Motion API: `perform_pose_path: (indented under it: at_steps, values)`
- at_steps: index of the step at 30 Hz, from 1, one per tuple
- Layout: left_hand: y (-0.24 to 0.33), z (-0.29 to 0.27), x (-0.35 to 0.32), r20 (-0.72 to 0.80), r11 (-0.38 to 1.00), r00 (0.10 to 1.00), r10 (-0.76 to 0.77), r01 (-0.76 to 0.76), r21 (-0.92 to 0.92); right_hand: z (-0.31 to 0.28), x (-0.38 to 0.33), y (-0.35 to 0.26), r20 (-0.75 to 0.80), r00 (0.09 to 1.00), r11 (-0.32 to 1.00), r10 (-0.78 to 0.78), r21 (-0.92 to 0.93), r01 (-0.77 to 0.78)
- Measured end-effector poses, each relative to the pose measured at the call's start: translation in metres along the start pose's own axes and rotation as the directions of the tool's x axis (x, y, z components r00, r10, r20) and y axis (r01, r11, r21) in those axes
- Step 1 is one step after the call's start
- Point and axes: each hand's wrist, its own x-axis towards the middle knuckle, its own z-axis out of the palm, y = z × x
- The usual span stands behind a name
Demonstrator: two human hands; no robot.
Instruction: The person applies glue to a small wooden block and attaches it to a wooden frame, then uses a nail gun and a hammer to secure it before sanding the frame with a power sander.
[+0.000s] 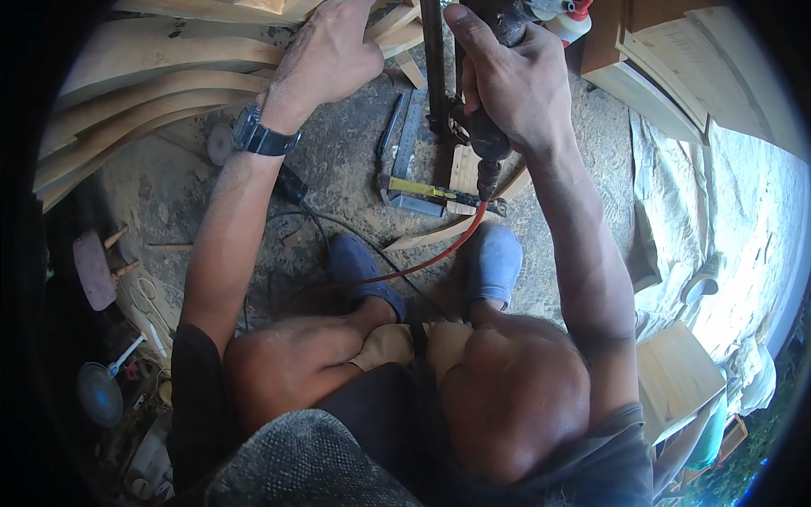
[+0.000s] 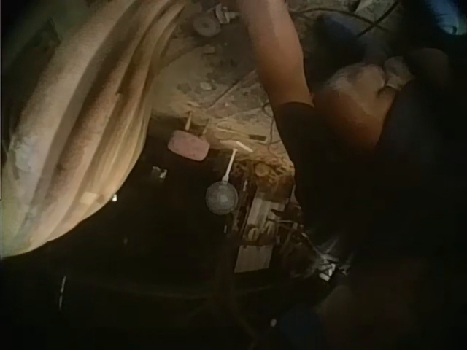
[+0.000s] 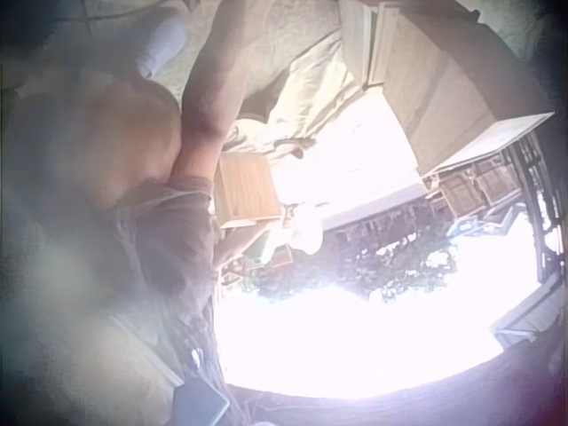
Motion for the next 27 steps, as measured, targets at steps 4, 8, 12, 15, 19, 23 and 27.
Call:
perform_pose_path:
  at_steps: [4, 8, 12, 15, 19, 23, 27]
  values:
    - [0.005, -0.007, 0.005, 0.038, 0.998, 0.999, 0.004, -0.002, -0.059, -0.003, 0.001, 0.004, 0.003, 1.0, 0.999, -0.005, -0.041, 0.005]
    - [0.005, -0.012, 0.007, 0.095, 0.994, 0.995, 0.002, 0.009, -0.113, -0.007, -0.004, 0.011, 0.004, 1.0, 0.998, -0.023, -0.053, 0.023]
    - [0.006, -0.013, 0.003, 0.071, 0.992, 0.997, 0.023, -0.014, -0.128, 0.002, -0.01, 0.005, 0.029, 0.999, 0.998, -0.026, -0.059, 0.028]
    - [0.013, -0.015, 0.005, 0.093, 0.989, 0.996, 0.005, 0.009, -0.15, 0.001, -0.01, 0.01, 0.015, 1.0, 0.998, -0.02, -0.066, 0.021]
    - [0.003, -0.012, 0.003, 0.072, 0.993, 0.997, 0.032, -0.023, -0.118, 0.005, -0.011, 0.005, 0.005, 0.999, 0.995, -0.037, -0.09, 0.037]
    - [-0.003, -0.005, 0.001, 0.07, 0.995, 0.997, 0.023, -0.017, -0.096, 0.005, -0.009, 0.009, 0.006, 0.998, 0.997, -0.055, -0.05, 0.055]
    - [0.001, -0.006, 0.002, 0.088, 0.994, 0.996, 0.014, -0.004, -0.112, 0.004, -0.009, 0.01, 0.008, 0.999, 0.997, -0.033, -0.076, 0.034]
